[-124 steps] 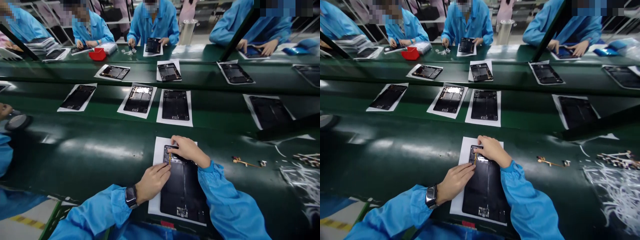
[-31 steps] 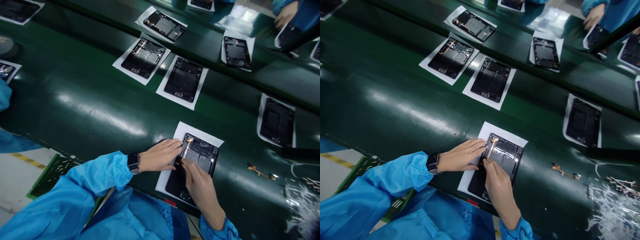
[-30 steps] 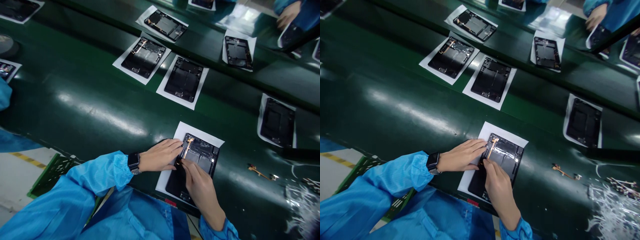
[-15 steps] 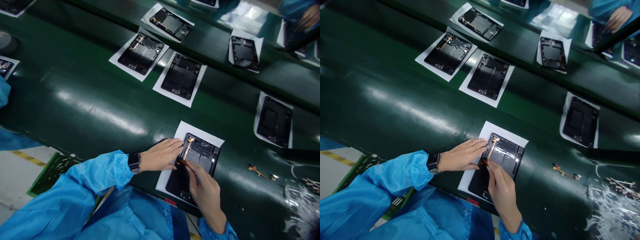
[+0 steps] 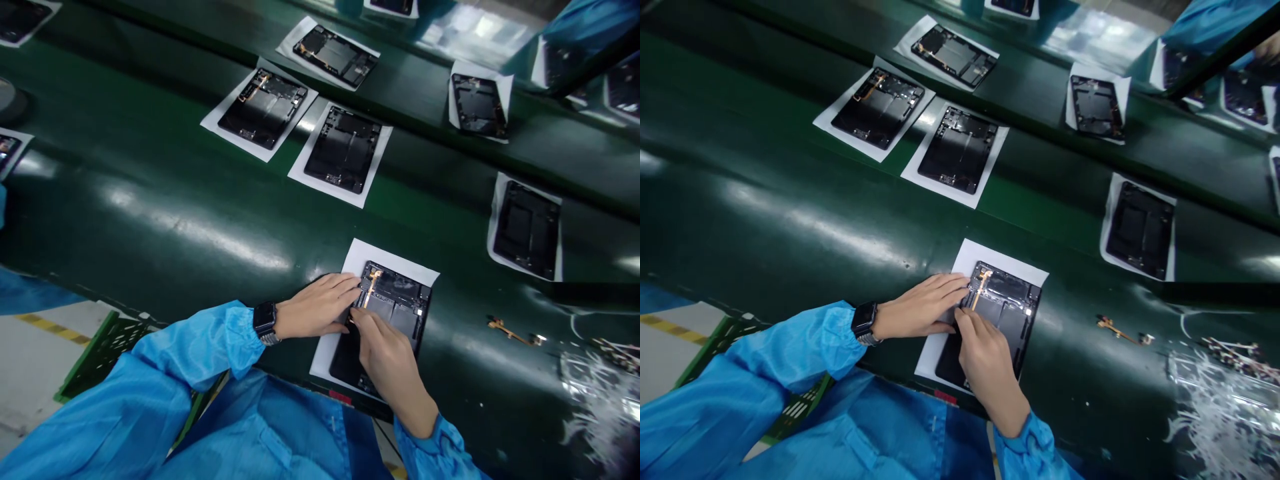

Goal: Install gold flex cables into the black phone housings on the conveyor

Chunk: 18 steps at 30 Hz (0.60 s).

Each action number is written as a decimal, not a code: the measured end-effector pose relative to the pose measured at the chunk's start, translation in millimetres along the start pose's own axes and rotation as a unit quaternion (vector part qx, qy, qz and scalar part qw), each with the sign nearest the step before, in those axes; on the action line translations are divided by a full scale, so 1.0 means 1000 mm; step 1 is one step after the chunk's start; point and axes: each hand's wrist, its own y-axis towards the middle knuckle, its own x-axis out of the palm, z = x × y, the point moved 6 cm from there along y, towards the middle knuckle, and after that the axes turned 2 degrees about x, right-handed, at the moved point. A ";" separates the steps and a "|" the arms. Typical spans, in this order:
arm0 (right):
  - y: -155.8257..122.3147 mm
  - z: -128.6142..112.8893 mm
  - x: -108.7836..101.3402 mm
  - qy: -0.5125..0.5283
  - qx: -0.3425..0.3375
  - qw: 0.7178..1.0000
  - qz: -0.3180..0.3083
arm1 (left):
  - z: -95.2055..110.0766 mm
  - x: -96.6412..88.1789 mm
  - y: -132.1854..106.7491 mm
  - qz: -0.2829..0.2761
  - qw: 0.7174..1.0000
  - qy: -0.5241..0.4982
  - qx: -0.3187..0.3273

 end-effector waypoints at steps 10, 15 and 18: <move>-0.011 0.012 -0.003 -0.024 0.018 1.000 -0.010 | -0.001 0.001 -0.001 0.002 1.000 0.005 0.004; -0.006 0.008 0.000 -0.027 0.004 1.000 0.003 | -0.001 0.000 -0.001 -0.015 1.000 0.000 -0.003; -0.003 0.007 0.002 -0.023 -0.013 1.000 0.016 | -0.001 0.001 0.000 -0.020 1.000 0.002 -0.003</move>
